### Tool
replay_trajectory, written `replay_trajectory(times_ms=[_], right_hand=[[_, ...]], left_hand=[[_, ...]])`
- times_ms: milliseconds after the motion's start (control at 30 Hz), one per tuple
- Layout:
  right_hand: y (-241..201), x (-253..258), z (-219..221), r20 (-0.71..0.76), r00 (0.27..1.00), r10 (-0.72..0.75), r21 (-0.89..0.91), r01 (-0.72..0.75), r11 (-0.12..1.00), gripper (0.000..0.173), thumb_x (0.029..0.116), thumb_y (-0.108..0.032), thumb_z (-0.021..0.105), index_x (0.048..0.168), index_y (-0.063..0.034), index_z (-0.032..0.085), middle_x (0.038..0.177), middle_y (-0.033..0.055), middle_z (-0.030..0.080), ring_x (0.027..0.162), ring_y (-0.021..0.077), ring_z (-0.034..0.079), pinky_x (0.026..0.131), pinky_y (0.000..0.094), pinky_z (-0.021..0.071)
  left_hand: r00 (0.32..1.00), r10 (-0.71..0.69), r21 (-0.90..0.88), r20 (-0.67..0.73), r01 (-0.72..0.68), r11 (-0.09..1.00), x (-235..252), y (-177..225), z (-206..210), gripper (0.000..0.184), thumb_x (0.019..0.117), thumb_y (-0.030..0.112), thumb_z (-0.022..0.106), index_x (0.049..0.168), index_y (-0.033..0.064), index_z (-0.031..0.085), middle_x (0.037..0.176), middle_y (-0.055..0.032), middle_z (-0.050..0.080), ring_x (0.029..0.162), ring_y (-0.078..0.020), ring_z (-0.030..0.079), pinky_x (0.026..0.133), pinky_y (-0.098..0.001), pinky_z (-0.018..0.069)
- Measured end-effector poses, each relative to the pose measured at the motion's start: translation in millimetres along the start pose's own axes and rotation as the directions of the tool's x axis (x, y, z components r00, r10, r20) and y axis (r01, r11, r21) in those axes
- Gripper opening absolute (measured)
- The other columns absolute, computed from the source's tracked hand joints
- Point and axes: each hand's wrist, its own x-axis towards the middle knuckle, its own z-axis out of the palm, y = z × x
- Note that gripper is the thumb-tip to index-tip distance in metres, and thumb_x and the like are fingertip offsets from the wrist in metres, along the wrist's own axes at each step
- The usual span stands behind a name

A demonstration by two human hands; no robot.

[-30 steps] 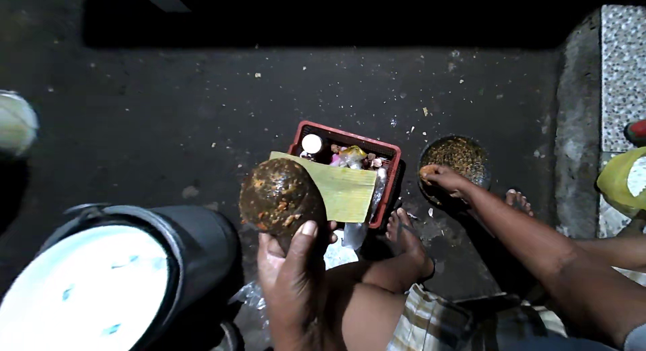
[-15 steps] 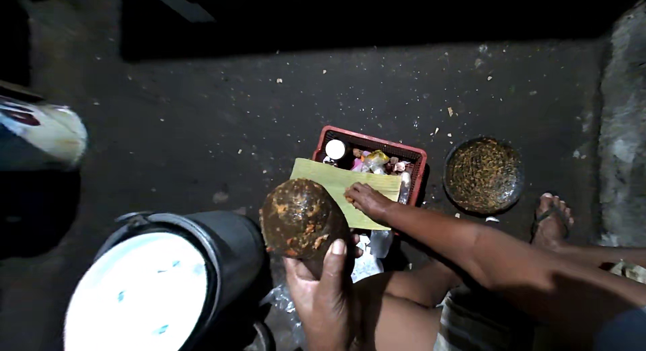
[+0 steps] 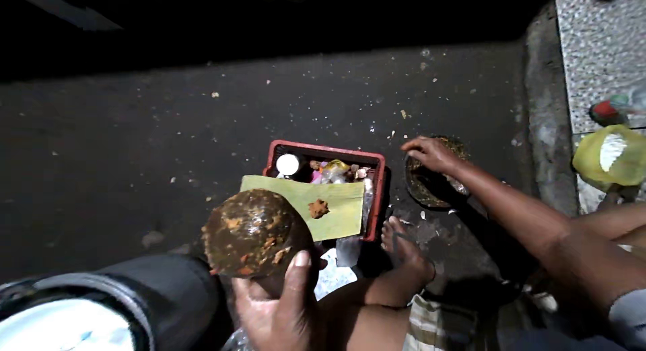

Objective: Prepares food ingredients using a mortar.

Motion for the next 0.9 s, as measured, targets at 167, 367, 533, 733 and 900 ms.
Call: replay_trajectory(times_ms=[167, 367, 533, 733, 900], right_hand=[[76, -46, -32, -0.103, 0.965, 0.243, -0.159, -0.257, 0.953, 0.03, 0.1053, -0.005, 0.05, 0.128, -0.0029, 0.069, 0.13, 0.0254, 0.065, 0.122, 0.0417, 0.062, 0.108, 0.0563, 0.0471], [112, -86, -4, 0.033, 0.938, 0.345, -0.063, -0.343, 0.937, 0.027, 0.1066, -0.014, 0.054, 0.122, 0.0004, 0.071, 0.126, 0.0238, 0.069, 0.121, 0.0402, 0.064, 0.108, 0.058, 0.0471], [75, -113, -53, 0.0, 0.98, 0.199, 0.1, -0.199, 0.975, 0.028, 0.1034, -0.014, 0.062, 0.128, -0.0029, 0.068, 0.128, 0.0209, 0.067, 0.12, 0.0359, 0.064, 0.108, 0.0538, 0.048], [11, -192, -165, -0.271, 0.962, -0.045, 0.082, 0.07, 0.994, 0.022, 0.1006, -0.012, 0.065, 0.12, -0.0062, 0.073, 0.113, 0.0123, 0.072, 0.102, 0.0218, 0.07, 0.094, 0.0402, 0.0569], [4, -285, -221, -0.494, 0.868, -0.054, 0.224, 0.187, 0.957, 0.019, 0.1012, -0.014, 0.063, 0.114, -0.0052, 0.074, 0.105, 0.0038, 0.072, 0.091, 0.0046, 0.068, 0.083, 0.0219, 0.0583]], left_hand=[[0.991, -0.032, 0.188, 0.134, 0.006, 0.982, 1, -5, 21, 0.077, 0.0857, 0.005, 0.066, 0.149, -0.0031, 0.023, 0.114, -0.0032, 0.061, 0.082, -0.0074, 0.07, 0.066, -0.0252, 0.0631], [0.893, -0.137, 0.558, 0.43, -0.143, 0.817, 5, -38, 46, 0.085, 0.0758, 0.02, 0.081, 0.148, -0.0012, 0.04, 0.128, -0.0137, 0.063, 0.108, -0.0128, 0.067, 0.089, -0.0315, 0.0592], [0.768, -0.321, 0.631, 0.555, -0.136, 0.764, -5, -70, 73, 0.082, 0.0771, 0.009, 0.082, 0.148, 0.0016, 0.041, 0.129, -0.0153, 0.063, 0.114, -0.0169, 0.066, 0.097, -0.0348, 0.0564], [0.724, -0.459, 0.725, 0.514, -0.081, 0.684, -3, -146, 132, 0.078, 0.0825, 0.008, 0.081, 0.149, -0.0002, 0.04, 0.125, -0.0262, 0.062, 0.106, -0.0339, 0.067, 0.09, -0.0522, 0.057], [0.675, -0.557, 0.762, 0.484, -0.012, 0.647, -8, -210, 180, 0.071, 0.0898, 0.006, 0.076, 0.149, -0.0042, 0.037, 0.118, -0.03, 0.062, 0.095, -0.0343, 0.066, 0.083, -0.0503, 0.0569]])
